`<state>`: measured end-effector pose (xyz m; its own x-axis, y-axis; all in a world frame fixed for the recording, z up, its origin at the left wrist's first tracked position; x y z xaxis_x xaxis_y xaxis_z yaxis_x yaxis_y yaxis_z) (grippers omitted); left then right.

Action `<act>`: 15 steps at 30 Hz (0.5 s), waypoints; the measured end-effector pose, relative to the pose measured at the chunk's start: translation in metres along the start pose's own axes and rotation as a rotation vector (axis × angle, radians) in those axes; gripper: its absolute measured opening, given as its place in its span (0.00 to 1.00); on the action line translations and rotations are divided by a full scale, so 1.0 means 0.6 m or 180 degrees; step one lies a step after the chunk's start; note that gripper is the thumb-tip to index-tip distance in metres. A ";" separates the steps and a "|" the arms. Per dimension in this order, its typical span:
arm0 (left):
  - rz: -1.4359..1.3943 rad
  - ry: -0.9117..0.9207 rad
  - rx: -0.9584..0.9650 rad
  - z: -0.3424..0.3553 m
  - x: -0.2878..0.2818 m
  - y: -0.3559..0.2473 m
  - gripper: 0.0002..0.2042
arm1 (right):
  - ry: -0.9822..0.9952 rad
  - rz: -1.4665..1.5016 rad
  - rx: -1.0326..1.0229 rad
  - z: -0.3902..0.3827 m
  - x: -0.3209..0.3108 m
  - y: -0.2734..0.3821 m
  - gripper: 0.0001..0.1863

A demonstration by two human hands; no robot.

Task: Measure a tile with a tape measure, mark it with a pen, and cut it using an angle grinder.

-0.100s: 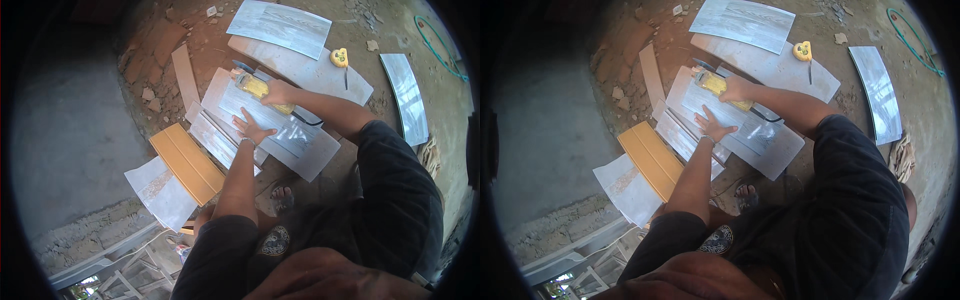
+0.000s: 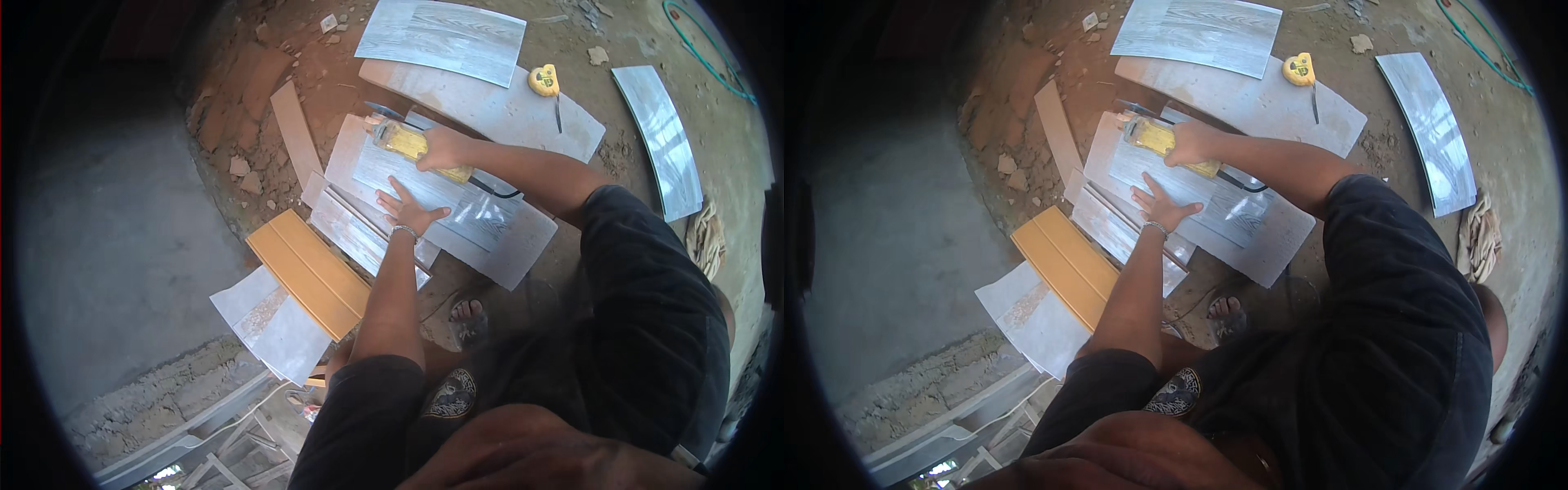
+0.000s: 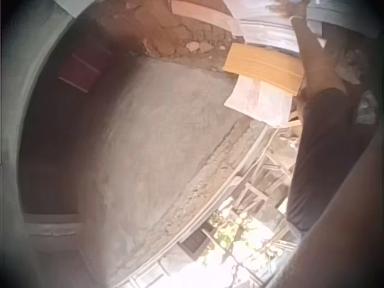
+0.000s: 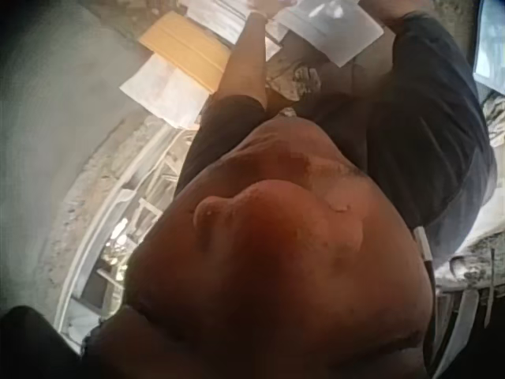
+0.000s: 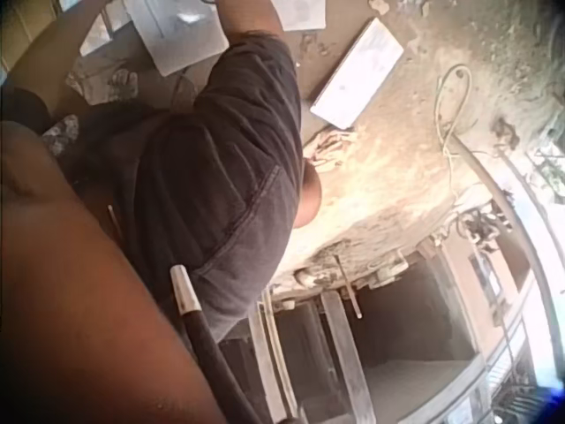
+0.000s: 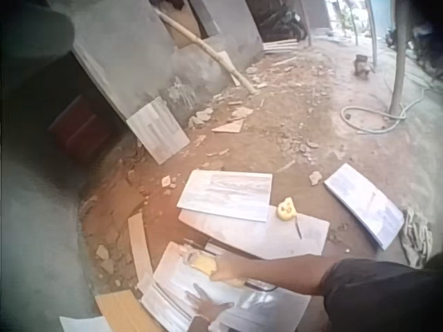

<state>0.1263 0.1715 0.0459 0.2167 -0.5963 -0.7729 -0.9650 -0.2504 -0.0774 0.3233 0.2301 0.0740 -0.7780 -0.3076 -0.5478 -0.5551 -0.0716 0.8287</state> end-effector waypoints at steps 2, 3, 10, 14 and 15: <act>-0.0030 -0.0070 -0.0077 0.002 0.000 -0.002 0.81 | -0.0068 0.0036 0.0147 0.000 0.001 0.002 0.32; 0.0092 -0.0122 -0.0014 0.003 -0.001 -0.005 0.81 | 0.0085 -0.0043 0.0194 0.000 0.001 0.003 0.31; -0.0066 -0.0107 -0.0060 0.002 0.002 0.001 0.80 | 0.0147 -0.0144 0.0160 -0.006 0.008 0.004 0.31; -0.0136 -0.0027 -0.0029 -0.001 -0.004 0.003 0.81 | 0.0246 -0.0417 0.0021 -0.009 0.006 0.012 0.32; -0.0434 -0.0053 -0.0127 -0.004 -0.008 0.007 0.81 | 0.0108 -0.0327 0.0029 -0.014 0.004 0.017 0.32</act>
<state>0.1218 0.1715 0.0504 0.3427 -0.5421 -0.7672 -0.9201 -0.3586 -0.1577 0.3183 0.2208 0.0819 -0.7065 -0.3311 -0.6255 -0.6343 -0.0958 0.7671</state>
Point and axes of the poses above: each hand's wrist, its own z-axis towards the middle knuckle, its own x-axis out of the palm, y = z × x, the point moved 3 cm from there along z, towards the middle knuckle, and after that the axes turned 11 degrees about -x, right-handed, at the moved point
